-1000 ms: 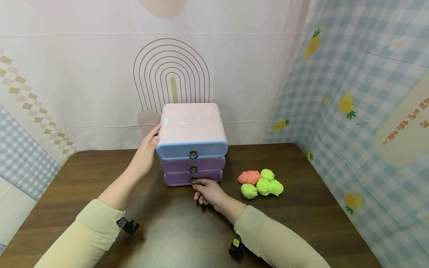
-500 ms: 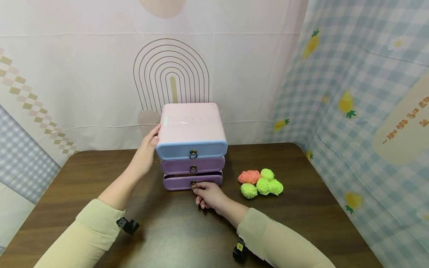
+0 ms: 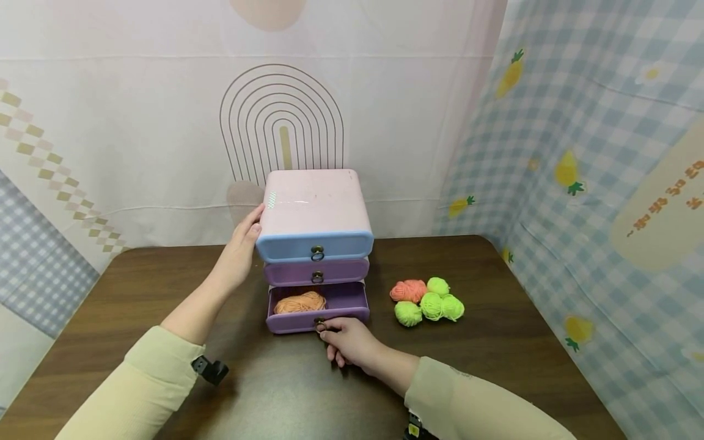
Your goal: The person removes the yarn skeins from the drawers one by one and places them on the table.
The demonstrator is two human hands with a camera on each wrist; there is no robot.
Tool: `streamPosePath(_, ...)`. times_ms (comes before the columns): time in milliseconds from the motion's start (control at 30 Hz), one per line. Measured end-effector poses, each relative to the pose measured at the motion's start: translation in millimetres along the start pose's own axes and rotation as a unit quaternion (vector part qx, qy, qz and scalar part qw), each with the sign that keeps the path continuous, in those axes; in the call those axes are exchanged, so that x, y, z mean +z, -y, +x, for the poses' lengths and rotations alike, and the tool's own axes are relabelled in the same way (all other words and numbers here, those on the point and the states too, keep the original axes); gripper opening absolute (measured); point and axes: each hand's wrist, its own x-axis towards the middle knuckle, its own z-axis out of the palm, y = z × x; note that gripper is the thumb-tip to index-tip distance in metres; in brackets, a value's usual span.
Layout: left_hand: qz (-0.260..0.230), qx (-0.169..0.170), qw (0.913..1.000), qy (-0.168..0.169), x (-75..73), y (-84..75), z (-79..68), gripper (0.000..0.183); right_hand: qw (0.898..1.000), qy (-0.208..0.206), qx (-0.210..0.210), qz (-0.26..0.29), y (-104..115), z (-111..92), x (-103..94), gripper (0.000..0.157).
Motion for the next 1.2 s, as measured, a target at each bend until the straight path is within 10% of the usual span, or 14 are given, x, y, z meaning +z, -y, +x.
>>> streamPosePath(1200, -0.018, 0.002, 0.9998, 0.003, -1.1, -4.6, 0.8, 0.046, 1.0, 0.026, 0.009, -0.003, -12, -46, 13.4, 0.028)
